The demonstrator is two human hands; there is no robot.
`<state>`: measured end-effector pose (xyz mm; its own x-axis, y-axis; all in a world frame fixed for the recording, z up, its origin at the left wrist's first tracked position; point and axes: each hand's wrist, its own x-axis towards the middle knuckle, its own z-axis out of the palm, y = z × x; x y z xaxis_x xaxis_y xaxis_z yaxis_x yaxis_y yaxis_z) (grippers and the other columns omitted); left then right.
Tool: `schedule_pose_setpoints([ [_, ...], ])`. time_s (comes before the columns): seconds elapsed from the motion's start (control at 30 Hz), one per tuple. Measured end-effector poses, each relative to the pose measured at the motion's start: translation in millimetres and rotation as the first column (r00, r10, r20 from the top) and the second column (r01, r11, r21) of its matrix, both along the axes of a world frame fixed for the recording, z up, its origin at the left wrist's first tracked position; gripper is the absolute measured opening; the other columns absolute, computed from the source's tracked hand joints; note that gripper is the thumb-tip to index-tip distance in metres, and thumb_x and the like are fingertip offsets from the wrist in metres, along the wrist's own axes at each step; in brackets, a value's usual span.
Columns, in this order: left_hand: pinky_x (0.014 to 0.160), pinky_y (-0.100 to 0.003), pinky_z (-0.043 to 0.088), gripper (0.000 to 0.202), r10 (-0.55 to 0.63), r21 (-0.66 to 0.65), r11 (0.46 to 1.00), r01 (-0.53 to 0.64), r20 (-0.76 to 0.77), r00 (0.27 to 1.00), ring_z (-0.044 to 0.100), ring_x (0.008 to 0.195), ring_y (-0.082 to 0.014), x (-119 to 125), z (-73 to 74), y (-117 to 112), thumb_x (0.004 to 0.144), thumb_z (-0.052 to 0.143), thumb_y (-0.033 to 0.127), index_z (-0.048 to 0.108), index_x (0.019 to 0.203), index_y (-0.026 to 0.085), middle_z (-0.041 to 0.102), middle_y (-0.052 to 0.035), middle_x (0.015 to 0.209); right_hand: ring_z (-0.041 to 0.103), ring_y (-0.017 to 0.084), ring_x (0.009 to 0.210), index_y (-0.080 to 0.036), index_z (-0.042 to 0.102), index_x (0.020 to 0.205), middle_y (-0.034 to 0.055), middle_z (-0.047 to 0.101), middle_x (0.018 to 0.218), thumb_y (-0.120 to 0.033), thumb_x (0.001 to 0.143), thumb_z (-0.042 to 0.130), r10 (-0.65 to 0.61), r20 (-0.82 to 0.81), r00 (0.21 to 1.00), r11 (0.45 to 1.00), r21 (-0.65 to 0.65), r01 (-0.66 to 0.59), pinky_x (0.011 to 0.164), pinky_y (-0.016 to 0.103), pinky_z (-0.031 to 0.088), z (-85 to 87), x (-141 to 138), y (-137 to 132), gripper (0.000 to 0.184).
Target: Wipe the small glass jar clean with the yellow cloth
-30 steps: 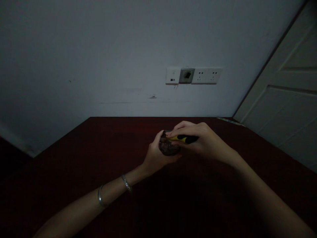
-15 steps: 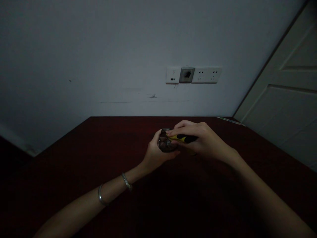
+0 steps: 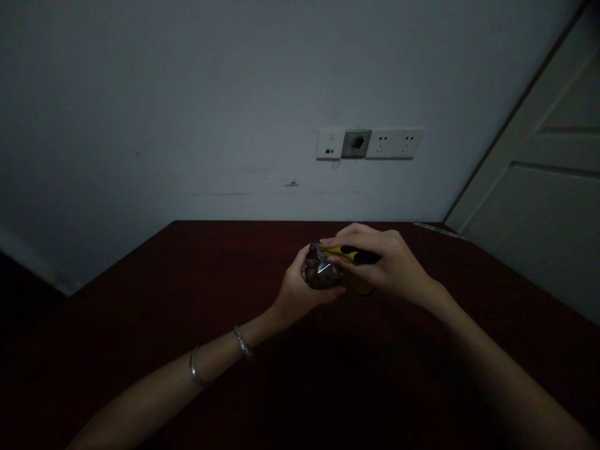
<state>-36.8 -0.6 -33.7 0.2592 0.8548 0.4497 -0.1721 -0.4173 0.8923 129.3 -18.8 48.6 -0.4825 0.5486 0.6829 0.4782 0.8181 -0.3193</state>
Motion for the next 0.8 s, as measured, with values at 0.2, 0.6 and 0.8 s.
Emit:
schedule_pose_setpoints([
  [0.2, 0.087, -0.042, 0.055, 0.068, 0.002, -0.004, 1.000, -0.002, 0.011, 1.000, 0.066, 0.097, -0.0254, 1.8, -1.0, -0.7, 0.054, 0.083, 0.024, 0.050, 0.114, 0.017, 0.065, -0.0091, 0.108, 0.066, 0.017, 0.085, -0.021, 0.071, 0.104, 0.0081, 0.070, 0.094, -0.019, 0.083, 0.064, 0.089, 0.054, 0.995, 0.996, -0.009, -0.089, 0.069, 0.028, 0.055, 4.2, -3.0, -4.7, 0.022],
  [0.6, 0.095, -0.042, 0.052, 0.078, 0.050, 0.153, 0.987, -0.044, -0.038, 0.998, 0.061, 0.109, -0.0274, -1.2, 3.4, -3.7, 0.056, 0.084, 0.027, 0.045, 0.124, 0.016, 0.061, -0.0123, 0.120, 0.066, 0.018, 0.089, -0.022, 0.070, 0.105, 0.0073, 0.071, 0.098, -0.021, 0.082, 0.066, 0.071, -0.071, 0.995, 0.997, 0.010, -0.070, 0.074, 0.032, 0.055, 1.4, 0.9, -0.7, 0.023],
  [0.8, 0.086, -0.039, 0.055, 0.071, 0.118, 0.170, 0.980, -0.102, -0.086, 0.989, 0.064, 0.099, -0.0252, -0.7, 2.9, 0.1, 0.058, 0.082, 0.027, 0.047, 0.118, 0.016, 0.064, -0.0101, 0.110, 0.065, 0.017, 0.085, -0.017, 0.070, 0.105, 0.0092, 0.069, 0.093, -0.012, 0.082, 0.063, 0.095, 0.026, 0.995, 0.994, 0.047, -0.096, 0.069, 0.028, 0.054, 5.3, -0.6, -5.2, 0.025],
])
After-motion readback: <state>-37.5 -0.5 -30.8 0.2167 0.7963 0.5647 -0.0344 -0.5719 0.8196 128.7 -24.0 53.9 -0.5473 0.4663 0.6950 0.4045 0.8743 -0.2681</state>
